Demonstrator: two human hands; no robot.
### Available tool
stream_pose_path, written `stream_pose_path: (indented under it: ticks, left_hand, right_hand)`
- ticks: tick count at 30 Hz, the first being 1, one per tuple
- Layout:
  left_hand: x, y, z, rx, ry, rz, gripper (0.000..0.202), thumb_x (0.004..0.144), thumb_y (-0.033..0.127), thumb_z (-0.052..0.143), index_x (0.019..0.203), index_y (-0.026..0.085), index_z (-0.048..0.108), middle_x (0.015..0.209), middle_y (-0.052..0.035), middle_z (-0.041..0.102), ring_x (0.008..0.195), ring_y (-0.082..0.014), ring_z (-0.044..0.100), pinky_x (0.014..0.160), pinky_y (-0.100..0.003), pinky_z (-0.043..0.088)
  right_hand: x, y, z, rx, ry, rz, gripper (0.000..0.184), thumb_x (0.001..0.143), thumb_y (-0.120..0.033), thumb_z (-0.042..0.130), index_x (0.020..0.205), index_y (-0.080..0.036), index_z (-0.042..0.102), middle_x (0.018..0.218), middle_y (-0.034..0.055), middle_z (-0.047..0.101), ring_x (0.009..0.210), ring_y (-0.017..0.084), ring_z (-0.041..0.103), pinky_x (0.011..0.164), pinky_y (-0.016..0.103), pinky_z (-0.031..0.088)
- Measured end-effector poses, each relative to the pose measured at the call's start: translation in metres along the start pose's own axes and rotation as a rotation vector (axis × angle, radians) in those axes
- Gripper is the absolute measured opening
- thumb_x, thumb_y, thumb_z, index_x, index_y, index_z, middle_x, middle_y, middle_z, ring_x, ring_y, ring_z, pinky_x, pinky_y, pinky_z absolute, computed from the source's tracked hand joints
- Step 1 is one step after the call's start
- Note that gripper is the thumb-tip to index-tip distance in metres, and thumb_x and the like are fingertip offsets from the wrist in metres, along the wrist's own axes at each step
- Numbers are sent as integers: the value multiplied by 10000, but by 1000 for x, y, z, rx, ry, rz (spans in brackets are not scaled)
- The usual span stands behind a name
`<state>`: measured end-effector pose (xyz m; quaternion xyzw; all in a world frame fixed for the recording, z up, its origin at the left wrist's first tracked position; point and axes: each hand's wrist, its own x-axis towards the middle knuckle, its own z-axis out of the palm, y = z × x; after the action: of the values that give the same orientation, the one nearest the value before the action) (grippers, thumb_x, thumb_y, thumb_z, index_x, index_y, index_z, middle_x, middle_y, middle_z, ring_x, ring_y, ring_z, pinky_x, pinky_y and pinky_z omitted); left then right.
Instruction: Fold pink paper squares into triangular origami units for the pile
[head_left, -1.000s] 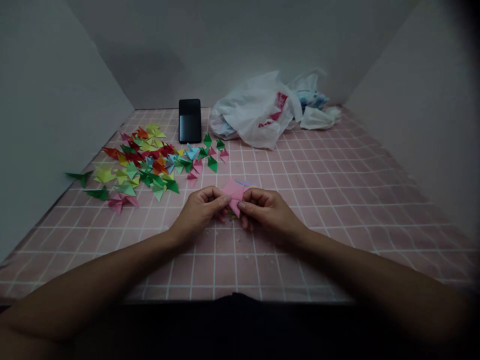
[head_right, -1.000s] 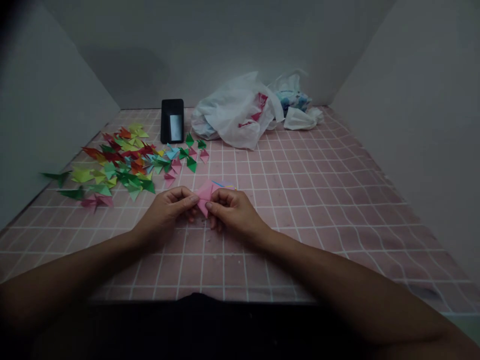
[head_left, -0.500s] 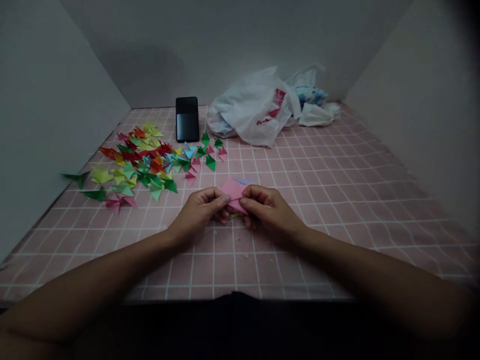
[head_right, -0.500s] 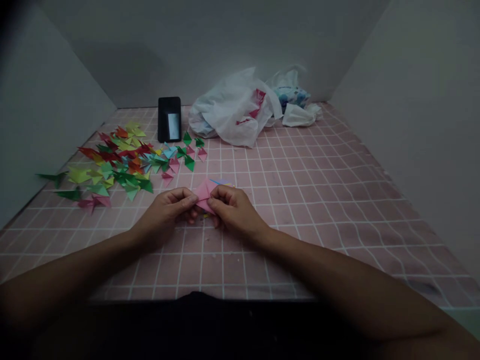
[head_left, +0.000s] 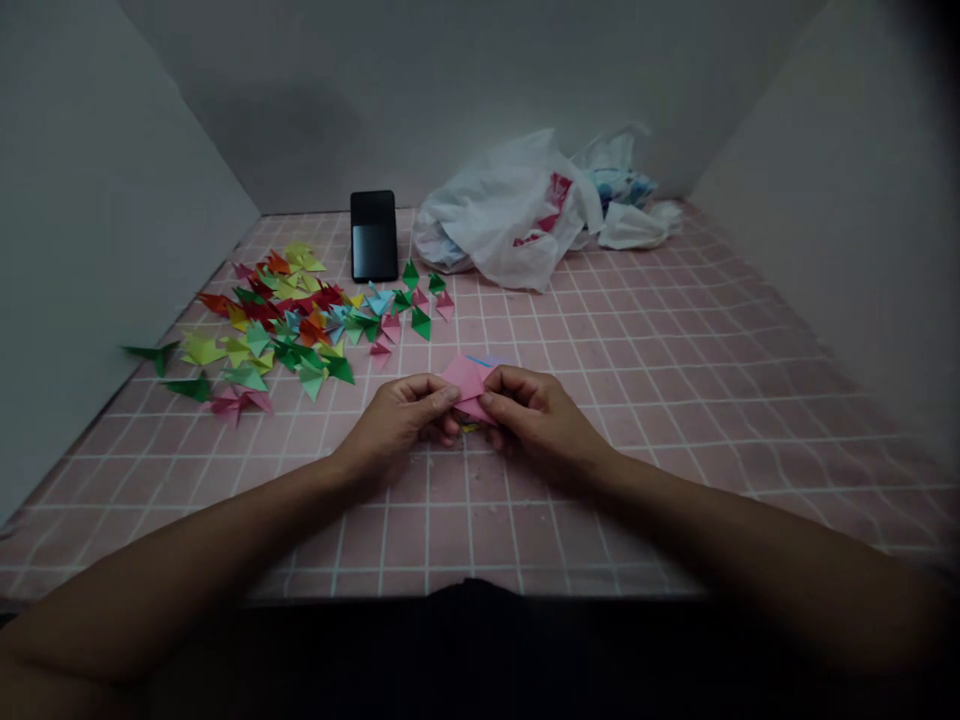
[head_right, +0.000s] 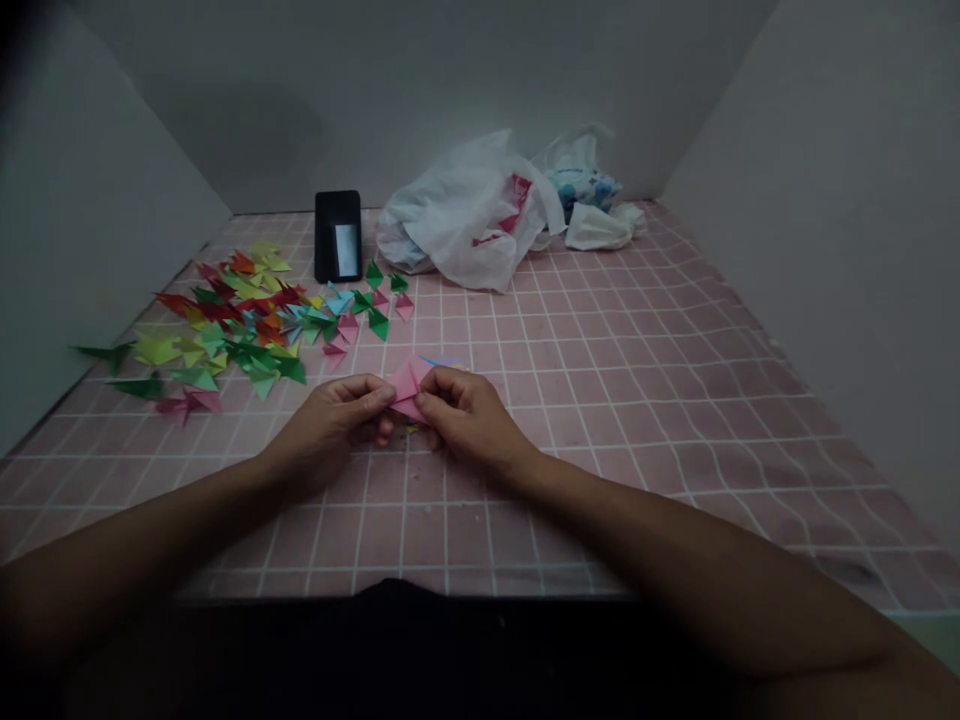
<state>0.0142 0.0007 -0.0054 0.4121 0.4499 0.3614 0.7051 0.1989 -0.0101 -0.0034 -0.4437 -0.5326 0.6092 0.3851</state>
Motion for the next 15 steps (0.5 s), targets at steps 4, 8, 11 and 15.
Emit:
stream_pose_path:
  ticks: [4, 8, 11, 15]
  left_hand:
    - [1, -1, -1, -16, -9, -16, 245, 768, 342, 800, 748, 140, 664, 609, 17, 646, 553, -72, 587, 572, -185, 471]
    - [1, 1, -1, -26, -8, -15, 252, 743, 332, 817, 720, 135, 662, 617, 21, 642, 564, -70, 584, 602, -197, 488]
    - [1, 2, 0, -30, -8, -12, 262, 725, 330, 832, 702, 133, 661, 619, 23, 638, 570, -70, 583, 610, -198, 492]
    - [0, 2, 1, -30, 5, -25, 262, 724, 330, 834, 702, 131, 664, 614, 18, 637, 566, -76, 582, 609, -208, 494]
  right_hand:
    - [0, 0, 1, -10, 4, -12, 180, 856, -303, 602, 726, -207, 521, 525, -53, 534, 464, 91, 462, 472, 234, 315]
    - [1, 0, 0, -26, 7, -19, 172, 858, -308, 599, 739, -205, 530, 536, -53, 534, 469, 94, 476, 477, 239, 328]
    - [1, 1, 0, -28, 7, -22, 177, 853, -307, 602, 730, -205, 527, 549, -53, 527, 471, 93, 478, 475, 240, 333]
    - [1, 2, 1, -17, 9, -29, 169, 840, -296, 604, 725, -206, 518, 555, -55, 516, 473, 94, 478, 476, 240, 340]
